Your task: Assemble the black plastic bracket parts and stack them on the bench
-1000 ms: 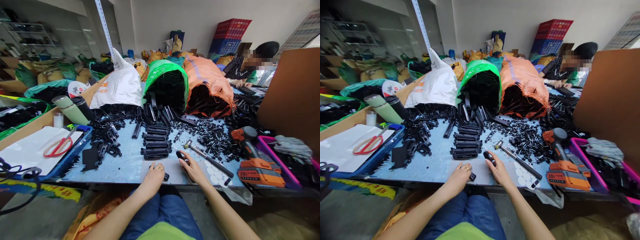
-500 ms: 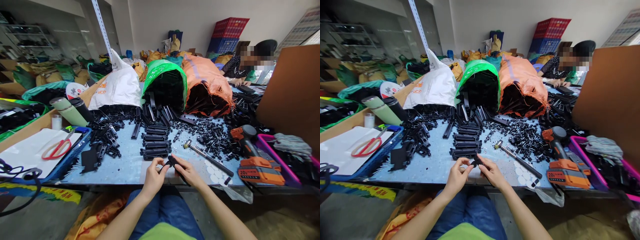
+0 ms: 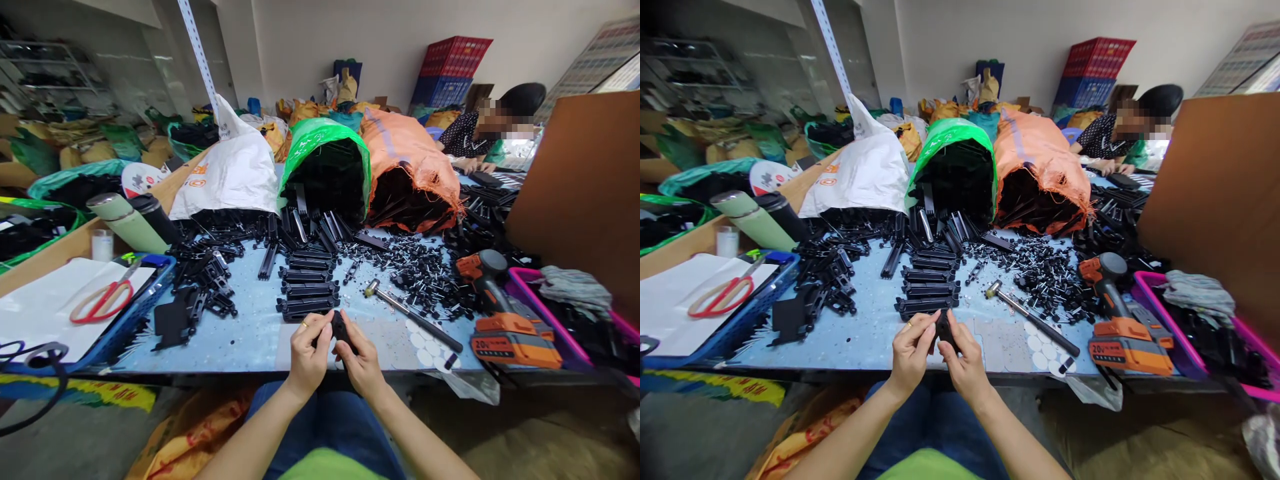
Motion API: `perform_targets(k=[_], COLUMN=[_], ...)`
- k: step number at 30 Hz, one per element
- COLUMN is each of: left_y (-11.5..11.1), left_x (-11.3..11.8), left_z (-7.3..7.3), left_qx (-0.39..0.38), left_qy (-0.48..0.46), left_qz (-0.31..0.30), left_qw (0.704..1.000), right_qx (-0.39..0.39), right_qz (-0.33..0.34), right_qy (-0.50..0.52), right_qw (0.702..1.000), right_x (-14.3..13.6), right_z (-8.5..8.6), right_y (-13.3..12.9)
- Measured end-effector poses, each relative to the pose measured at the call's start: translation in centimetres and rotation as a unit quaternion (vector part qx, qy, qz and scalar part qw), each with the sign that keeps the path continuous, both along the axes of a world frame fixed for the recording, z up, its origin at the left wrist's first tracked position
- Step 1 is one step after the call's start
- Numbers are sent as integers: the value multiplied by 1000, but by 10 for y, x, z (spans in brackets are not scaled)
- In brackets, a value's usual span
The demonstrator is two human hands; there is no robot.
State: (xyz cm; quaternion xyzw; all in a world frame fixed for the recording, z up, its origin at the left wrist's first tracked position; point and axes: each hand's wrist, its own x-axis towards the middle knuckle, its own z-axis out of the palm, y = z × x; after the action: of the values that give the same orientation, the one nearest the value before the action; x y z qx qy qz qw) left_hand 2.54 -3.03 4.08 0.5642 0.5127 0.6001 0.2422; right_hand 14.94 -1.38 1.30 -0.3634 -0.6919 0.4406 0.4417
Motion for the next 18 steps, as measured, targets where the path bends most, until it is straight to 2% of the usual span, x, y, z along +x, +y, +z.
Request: perform_targets(k=[2,4,6,8,10,12,14,15,17,18], left_y=[3,5,4,-1,-7,-9,-5,-1,9,13], left_x=[-3,-3,-2,-1,-4,-8,-11,-11,-12,-12], left_z=[-3,-11,-24,-37,-44,-43,-37,-35,-34,-37], left_qx=[4,-14,-70,-149,-198,-178,-115,-85,-40,-25], left_qy=[10,13,-4,-24,21,157,314,375,450,469], left_qz=[-7,19,56,82,99,92,19,-39,-134,-150], left_qw=[1000,1000,996,985,975,967,942,922,882,870], right_qx=[-3,-1,23,65,103,120,114,107,94,88], right_qz=[-8,-5,30,55,22,-56,-137,-162,-208,-229], right_qy=[-4,-34,-112,-215,-301,-368,-456,-473,-498,-504], right_qw=[1000,999,993,973,948,920,872,860,836,828], right_x=[-3,-6,-3,7,25,49,72,83,99,105], right_z=[-3,-4,-2,1,4,6,6,5,3,2], right_y=[0,4,18,47,91,146,205,233,284,305])
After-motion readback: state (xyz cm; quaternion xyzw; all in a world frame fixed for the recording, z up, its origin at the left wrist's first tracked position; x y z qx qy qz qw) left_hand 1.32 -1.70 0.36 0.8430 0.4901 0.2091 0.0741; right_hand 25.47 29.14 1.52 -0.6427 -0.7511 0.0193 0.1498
